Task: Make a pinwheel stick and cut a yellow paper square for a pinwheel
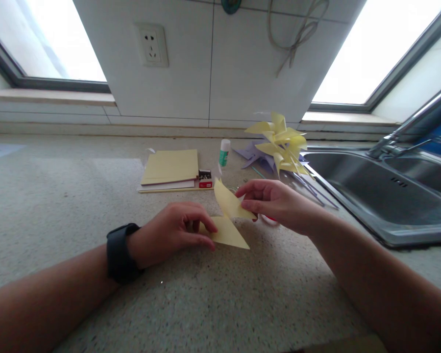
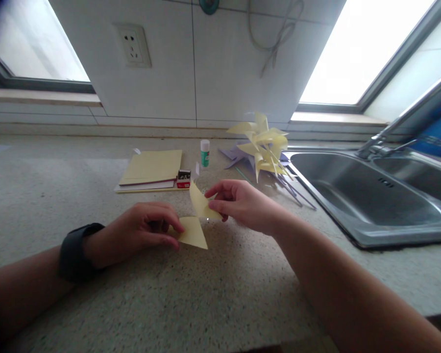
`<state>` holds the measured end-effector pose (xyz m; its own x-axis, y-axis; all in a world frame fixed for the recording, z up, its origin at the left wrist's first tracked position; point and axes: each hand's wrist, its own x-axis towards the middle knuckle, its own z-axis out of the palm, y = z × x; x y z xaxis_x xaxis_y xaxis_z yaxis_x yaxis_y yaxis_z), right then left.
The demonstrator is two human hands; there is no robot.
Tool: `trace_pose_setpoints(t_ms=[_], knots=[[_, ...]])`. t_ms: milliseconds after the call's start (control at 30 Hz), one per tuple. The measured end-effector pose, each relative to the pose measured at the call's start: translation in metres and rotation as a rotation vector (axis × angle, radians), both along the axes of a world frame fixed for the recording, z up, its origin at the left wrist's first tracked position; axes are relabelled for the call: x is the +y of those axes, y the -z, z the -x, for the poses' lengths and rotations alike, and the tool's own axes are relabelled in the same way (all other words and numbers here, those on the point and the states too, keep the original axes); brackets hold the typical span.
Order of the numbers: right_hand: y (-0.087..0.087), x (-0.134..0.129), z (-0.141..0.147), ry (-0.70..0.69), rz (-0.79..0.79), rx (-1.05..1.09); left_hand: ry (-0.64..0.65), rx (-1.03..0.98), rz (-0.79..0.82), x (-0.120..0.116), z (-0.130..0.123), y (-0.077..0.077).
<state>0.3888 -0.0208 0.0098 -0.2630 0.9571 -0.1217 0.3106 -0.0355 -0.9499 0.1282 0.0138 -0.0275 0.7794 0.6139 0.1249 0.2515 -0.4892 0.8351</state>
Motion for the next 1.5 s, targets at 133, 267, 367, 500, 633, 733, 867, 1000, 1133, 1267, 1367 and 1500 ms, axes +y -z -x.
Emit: trace_pose_setpoints(t_ms=[133,267,367,500,633,733,867,1000,1133,1267,1367,1500], knots=[[-0.001,0.0,-0.003,-0.02,0.01,-0.042,0.04,0.027,-0.048,-0.001,-0.001,-0.003],[-0.001,-0.001,-0.004,-0.042,0.018,-0.058,0.023,0.035,-0.062,-0.002,-0.001,-0.004],[-0.001,-0.001,-0.004,-0.051,0.02,-0.033,0.001,0.034,-0.071,-0.001,-0.001,-0.002],[0.0,0.0,-0.006,-0.054,0.032,-0.028,-0.013,0.037,-0.067,-0.001,-0.001,-0.002],[0.001,0.001,-0.008,-0.063,0.035,-0.03,-0.009,0.012,-0.065,0.0,-0.001,-0.003],[0.001,0.001,-0.008,-0.059,0.036,-0.024,-0.024,0.0,-0.061,0.001,0.0,-0.001],[0.001,0.002,-0.009,-0.05,0.034,-0.036,-0.065,0.029,-0.108,0.001,0.001,0.002],[0.002,0.003,-0.009,-0.048,0.04,-0.075,-0.097,0.072,-0.059,0.001,0.002,0.004],[0.007,0.003,-0.007,-0.072,0.001,-0.115,-0.1,0.108,-0.135,0.001,0.001,0.004],[0.012,0.001,-0.002,-0.098,-0.119,-0.241,-0.092,0.128,-0.173,0.001,0.0,0.003],[0.012,-0.002,0.004,-0.116,-0.175,-0.342,-0.085,0.138,-0.186,0.001,-0.001,0.002],[0.011,-0.005,0.009,-0.127,-0.195,-0.369,-0.088,0.135,-0.171,0.0,-0.001,-0.004]])
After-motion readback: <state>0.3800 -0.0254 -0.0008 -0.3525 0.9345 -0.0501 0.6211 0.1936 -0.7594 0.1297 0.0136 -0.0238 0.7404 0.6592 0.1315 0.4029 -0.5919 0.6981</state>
